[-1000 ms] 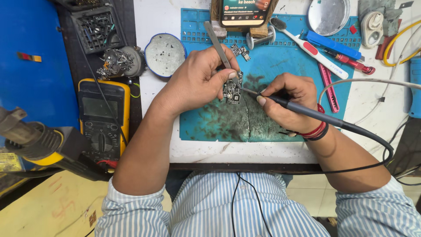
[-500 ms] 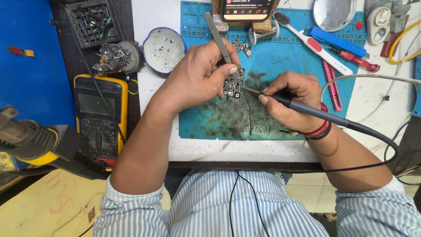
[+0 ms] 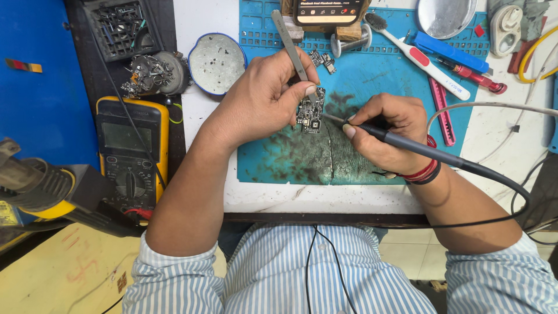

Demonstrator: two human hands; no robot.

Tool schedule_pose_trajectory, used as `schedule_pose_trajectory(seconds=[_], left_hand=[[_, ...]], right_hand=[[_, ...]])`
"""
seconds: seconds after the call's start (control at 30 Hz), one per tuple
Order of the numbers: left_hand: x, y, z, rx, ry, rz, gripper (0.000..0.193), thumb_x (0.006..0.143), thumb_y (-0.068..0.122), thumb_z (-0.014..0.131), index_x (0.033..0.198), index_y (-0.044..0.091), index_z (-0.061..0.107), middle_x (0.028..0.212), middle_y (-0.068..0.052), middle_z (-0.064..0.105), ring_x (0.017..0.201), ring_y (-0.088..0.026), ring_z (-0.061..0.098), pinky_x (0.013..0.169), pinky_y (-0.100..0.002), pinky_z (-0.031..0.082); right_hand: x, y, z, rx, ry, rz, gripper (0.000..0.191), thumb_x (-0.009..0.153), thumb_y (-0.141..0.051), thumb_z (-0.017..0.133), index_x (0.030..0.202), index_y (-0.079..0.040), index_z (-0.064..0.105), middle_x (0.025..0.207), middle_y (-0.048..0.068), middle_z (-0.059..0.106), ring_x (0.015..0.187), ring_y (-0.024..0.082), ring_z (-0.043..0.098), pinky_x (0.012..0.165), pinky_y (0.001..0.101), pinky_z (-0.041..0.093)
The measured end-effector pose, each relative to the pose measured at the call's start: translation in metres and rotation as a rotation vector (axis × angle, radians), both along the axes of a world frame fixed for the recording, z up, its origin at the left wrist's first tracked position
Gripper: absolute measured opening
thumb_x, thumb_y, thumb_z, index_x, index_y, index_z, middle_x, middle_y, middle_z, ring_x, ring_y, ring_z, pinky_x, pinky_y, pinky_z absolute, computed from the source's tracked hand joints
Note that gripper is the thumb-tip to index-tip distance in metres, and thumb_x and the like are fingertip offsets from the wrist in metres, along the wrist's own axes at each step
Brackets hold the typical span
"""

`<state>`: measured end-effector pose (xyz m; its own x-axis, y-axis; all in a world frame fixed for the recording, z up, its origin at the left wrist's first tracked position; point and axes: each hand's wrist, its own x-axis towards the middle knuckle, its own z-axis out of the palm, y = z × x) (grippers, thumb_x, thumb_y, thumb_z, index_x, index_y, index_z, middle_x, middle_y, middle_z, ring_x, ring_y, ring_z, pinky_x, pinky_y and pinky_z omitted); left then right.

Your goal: The person uses a soldering iron and tweezers to solder components onto a small circuit board. They repeatedly heat solder joints and adjust tiny parts while working over a blue mat on a cluttered workbench.

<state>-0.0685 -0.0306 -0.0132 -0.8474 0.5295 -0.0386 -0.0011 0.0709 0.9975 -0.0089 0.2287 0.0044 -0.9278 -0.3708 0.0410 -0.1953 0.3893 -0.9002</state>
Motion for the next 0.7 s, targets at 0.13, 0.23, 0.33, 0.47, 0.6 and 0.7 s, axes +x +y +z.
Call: schedule_pose_trajectory(seconds=[0.13, 0.23, 0.33, 0.47, 0.6, 0.7], left_hand=[[-0.0003, 0.0000, -0.0002, -0.010, -0.002, -0.004, 0.009, 0.101, 0.005, 0.063, 0.109, 0.002, 0.060, 0.077, -0.004, 0.069, 0.057, -0.008, 0.070, 0.050, -0.025, 0.055], [-0.0002, 0.0000, -0.0004, -0.006, 0.003, -0.001, 0.010, 0.101, 0.005, 0.063, 0.109, 0.001, 0.060, 0.077, -0.004, 0.069, 0.057, -0.008, 0.070, 0.050, -0.025, 0.055], [0.0007, -0.0007, -0.0004, -0.006, 0.004, 0.001, 0.009, 0.101, 0.005, 0.063, 0.109, 0.001, 0.060, 0.078, -0.004, 0.070, 0.057, -0.008, 0.069, 0.050, -0.025, 0.054], [-0.0005, -0.0004, -0.0003, 0.001, 0.006, 0.002, 0.010, 0.100, 0.004, 0.062, 0.109, 0.001, 0.059, 0.081, -0.004, 0.071, 0.057, -0.008, 0.069, 0.051, -0.025, 0.055], [-0.0013, -0.0001, 0.0008, -0.017, -0.015, -0.001, 0.010, 0.100, 0.005, 0.062, 0.109, 0.001, 0.060, 0.080, -0.005, 0.071, 0.056, -0.008, 0.068, 0.049, -0.025, 0.054], [-0.0016, 0.0010, 0.0011, -0.023, -0.027, -0.005, 0.010, 0.100, 0.005, 0.062, 0.110, 0.002, 0.060, 0.080, -0.004, 0.071, 0.056, -0.008, 0.068, 0.048, -0.025, 0.053]], right_hand=[[0.0007, -0.0009, -0.0005, -0.017, -0.016, -0.022, 0.013, 0.090, 0.001, 0.075, 0.089, -0.002, 0.061, 0.078, 0.004, 0.067, 0.064, 0.005, 0.056, 0.055, 0.0199, 0.042], [0.0005, -0.0002, 0.0004, -0.010, -0.002, 0.011, 0.012, 0.088, 0.002, 0.074, 0.089, -0.002, 0.063, 0.079, 0.004, 0.068, 0.064, 0.005, 0.058, 0.059, 0.0223, 0.043], [0.0001, -0.0013, -0.0004, 0.003, -0.001, -0.018, 0.013, 0.089, 0.002, 0.074, 0.089, -0.002, 0.061, 0.077, 0.003, 0.067, 0.063, 0.005, 0.056, 0.053, 0.0201, 0.041], [-0.0015, -0.0007, 0.0006, -0.007, -0.002, 0.010, 0.013, 0.088, 0.002, 0.074, 0.089, -0.002, 0.062, 0.078, 0.004, 0.068, 0.063, 0.006, 0.058, 0.058, 0.0229, 0.043], [-0.0029, 0.0003, 0.0027, -0.002, -0.006, 0.022, 0.012, 0.088, 0.001, 0.075, 0.088, -0.001, 0.063, 0.077, 0.004, 0.068, 0.061, 0.006, 0.058, 0.057, 0.0231, 0.042], [-0.0032, 0.0008, 0.0041, 0.012, 0.007, 0.025, 0.012, 0.088, 0.000, 0.074, 0.088, -0.001, 0.063, 0.076, 0.004, 0.068, 0.060, 0.006, 0.058, 0.057, 0.0232, 0.042]])
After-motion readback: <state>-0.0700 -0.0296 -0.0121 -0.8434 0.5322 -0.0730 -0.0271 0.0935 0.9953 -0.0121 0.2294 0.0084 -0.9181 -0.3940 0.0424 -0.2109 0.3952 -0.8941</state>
